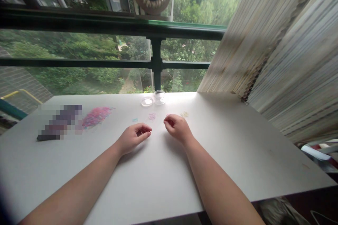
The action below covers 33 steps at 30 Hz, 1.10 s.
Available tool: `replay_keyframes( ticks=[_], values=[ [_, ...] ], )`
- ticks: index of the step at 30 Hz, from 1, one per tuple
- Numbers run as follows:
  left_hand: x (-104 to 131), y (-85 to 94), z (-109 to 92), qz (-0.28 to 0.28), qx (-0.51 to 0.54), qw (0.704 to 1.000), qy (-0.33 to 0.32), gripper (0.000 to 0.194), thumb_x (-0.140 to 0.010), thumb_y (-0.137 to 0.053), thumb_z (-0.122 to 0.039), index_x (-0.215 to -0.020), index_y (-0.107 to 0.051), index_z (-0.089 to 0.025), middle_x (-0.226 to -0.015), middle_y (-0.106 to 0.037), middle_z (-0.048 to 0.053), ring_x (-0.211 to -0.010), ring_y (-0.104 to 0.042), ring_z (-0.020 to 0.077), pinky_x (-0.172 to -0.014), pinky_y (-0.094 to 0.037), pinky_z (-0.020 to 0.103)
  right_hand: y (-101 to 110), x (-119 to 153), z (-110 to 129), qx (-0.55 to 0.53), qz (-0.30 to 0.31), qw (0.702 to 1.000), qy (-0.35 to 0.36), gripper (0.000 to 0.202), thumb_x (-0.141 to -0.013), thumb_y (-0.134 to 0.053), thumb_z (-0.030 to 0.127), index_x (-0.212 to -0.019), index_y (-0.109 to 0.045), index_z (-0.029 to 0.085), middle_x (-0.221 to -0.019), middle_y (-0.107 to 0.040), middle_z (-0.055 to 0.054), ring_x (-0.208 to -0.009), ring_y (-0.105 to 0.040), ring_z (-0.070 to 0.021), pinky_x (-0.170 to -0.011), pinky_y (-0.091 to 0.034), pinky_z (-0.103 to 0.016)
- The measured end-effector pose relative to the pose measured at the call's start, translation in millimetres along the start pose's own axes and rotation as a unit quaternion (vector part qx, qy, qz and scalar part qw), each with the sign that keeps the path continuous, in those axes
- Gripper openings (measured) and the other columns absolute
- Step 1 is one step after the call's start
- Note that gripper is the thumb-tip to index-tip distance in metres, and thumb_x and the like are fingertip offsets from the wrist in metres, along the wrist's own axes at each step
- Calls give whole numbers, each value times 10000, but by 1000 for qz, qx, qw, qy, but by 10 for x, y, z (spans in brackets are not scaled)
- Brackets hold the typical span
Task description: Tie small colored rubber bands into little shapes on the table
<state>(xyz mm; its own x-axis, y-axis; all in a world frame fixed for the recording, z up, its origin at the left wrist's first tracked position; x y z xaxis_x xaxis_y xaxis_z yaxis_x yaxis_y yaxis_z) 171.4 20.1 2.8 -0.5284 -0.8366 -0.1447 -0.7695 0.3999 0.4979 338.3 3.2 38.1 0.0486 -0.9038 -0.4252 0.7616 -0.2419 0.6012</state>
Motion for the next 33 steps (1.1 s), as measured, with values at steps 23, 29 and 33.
replay_keyframes(
  ticks=[23,29,33],
  values=[
    [-11,0,2,15,-43,999,-3,261,-782,-543,-393,-899,-648,-185,-758,-644,21,-650,-537,130,-618,-419,238,715,34,-1044,204,-105,944,-237,226,-686,-540,317,-738,-708,176,-649,-636,-52,-569,-516,-153,-536,-335,-264],
    [-17,14,9,13,-45,999,-4,266,-787,-539,-391,-902,-646,-177,-760,-639,23,-650,-531,129,-622,-415,240,770,48,-1035,156,-151,947,-238,244,-706,-504,301,-755,-691,152,-653,-635,-54,-589,-532,-155,-560,-357,-263],
    [-18,12,17,7,-28,1000,-5,258,-784,-546,-375,-899,-645,-166,-770,-639,29,-644,-520,122,-611,-410,233,829,65,-905,128,-215,945,-210,241,-719,-497,308,-770,-669,148,-604,-596,-27,-553,-508,-142,-542,-353,-257]
  ],
)
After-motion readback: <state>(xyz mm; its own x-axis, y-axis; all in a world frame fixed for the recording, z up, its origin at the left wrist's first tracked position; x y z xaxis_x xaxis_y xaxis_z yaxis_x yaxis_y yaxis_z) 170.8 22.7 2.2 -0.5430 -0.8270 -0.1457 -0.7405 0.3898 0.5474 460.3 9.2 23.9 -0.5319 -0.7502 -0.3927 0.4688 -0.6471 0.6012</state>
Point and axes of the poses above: each hand's wrist, its own x-axis away from the middle knuckle, its own y-axis out of the back of the hand, z = x × y, the point moved 9 cm from there along -x, towards the middle knuckle
